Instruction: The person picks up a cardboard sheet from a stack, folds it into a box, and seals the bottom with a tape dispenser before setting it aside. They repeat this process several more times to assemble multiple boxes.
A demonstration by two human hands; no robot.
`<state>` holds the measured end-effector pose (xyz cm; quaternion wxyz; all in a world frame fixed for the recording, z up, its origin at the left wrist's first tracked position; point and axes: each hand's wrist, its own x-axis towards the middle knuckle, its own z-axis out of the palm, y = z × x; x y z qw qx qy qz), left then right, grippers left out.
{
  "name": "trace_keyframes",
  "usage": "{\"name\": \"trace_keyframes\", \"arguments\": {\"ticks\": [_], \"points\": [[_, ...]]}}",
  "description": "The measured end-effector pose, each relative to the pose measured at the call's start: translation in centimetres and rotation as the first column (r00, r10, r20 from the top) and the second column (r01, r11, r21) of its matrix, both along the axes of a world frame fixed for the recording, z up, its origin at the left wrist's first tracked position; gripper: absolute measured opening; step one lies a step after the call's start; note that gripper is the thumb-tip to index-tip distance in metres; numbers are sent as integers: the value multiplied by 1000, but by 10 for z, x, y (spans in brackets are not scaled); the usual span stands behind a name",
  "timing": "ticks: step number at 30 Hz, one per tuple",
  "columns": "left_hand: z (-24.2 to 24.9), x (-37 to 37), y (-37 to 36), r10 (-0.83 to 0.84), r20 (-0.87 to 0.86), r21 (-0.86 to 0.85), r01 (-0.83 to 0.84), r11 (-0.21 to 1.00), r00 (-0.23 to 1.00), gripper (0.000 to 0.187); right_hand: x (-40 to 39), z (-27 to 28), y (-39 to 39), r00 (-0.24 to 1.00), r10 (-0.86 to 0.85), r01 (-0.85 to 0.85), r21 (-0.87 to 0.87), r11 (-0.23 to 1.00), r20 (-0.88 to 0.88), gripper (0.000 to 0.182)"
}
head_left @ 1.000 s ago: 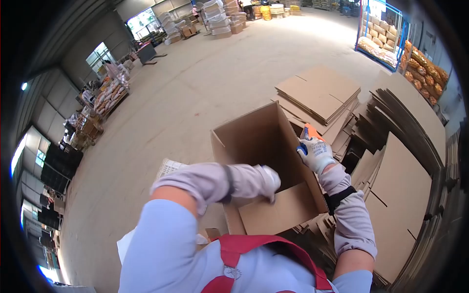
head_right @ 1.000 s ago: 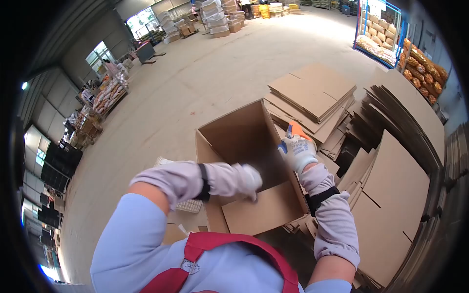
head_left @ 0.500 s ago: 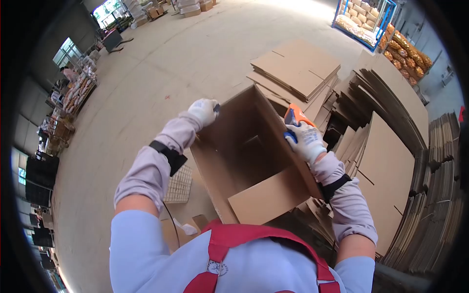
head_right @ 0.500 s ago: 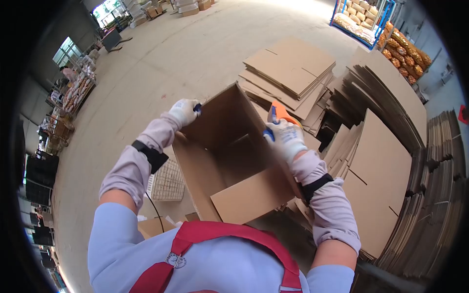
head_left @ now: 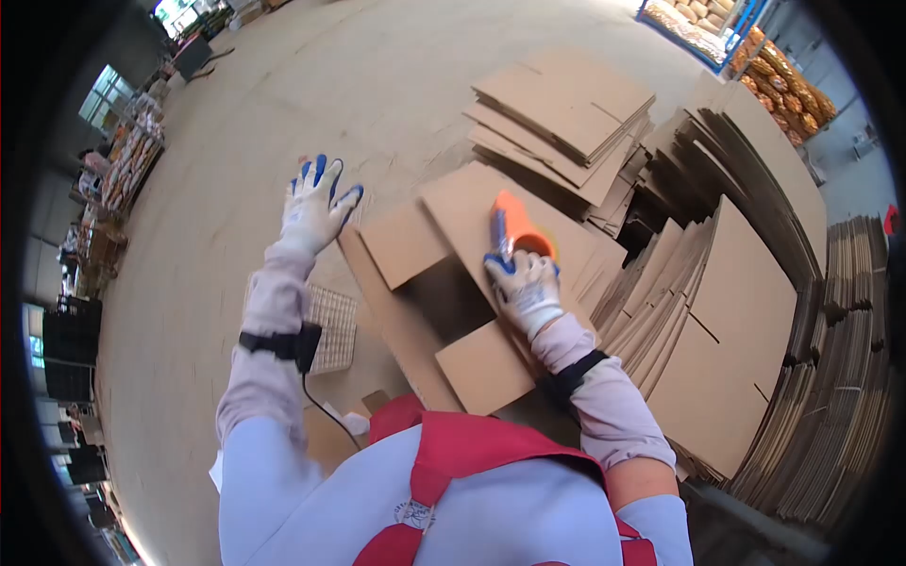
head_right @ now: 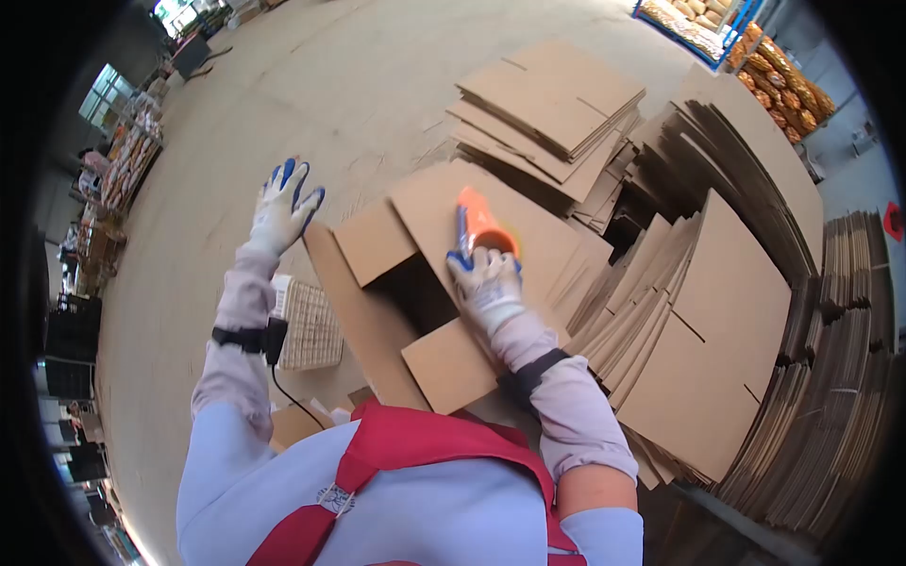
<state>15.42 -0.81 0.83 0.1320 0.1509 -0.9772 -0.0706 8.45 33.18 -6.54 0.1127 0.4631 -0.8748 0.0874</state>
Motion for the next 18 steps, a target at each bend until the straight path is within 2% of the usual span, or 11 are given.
{"name": "trace_keyframes", "arguments": {"ticks": [1, 3, 7, 8, 9, 10, 11, 13, 15, 17, 18], "points": [[-26, -5, -10, 129, 55, -55, -126, 991, 990, 58, -4, 0, -4, 999, -35, 35, -40, 999, 9, 28], [-36, -39, 28, 3, -93, 83, 4, 997, 996, 62, -10, -3, -12, 994, -51, 52, -7, 999, 100, 30], [-93, -99, 83, 69, -7, 21, -69, 997, 998, 64, -13, 11, -6, 995, -76, 81, -80, 993, 63, 33], [-94, -103, 84, 74, -12, 39, -73, 997, 997, 64, -16, 18, -2, 964, 18, 61, -284, 957, 267, 34], [-95, -106, 84, 65, 69, 89, -71, 993, 996, 62, -14, 31, -1, 883, 149, 88, -470, 878, 444, 35], [-95, -107, 81, 51, 151, 138, -72, 988, 987, 61, -11, 46, 0, 825, 292, 84, -616, 783, 484, 37], [-93, -104, 80, 60, 158, 154, -85, 984, 986, 61, -4, 69, -1, 774, 404, 31, -666, 746, 488, 33], [-84, -106, 70, -1, 265, 175, -47, 983, 964, 54, 14, 101, -4, 595, 500, 174, -708, 685, 630, 29], [-80, -117, 61, -30, 296, 178, -24, 984, 955, 48, 36, 88, -11, 301, 603, 505, -660, 556, 738, 30], [-78, -125, 59, -20, 309, 174, -36, 984, 951, 45, 43, 36, -16, 393, 487, 396, -622, 676, 780, 30], [-96, -132, 50, -19, 296, 186, -38, 982, 955, 43, 42, -1, -12, 445, 506, 271, -650, 710, 739, 30]]}}
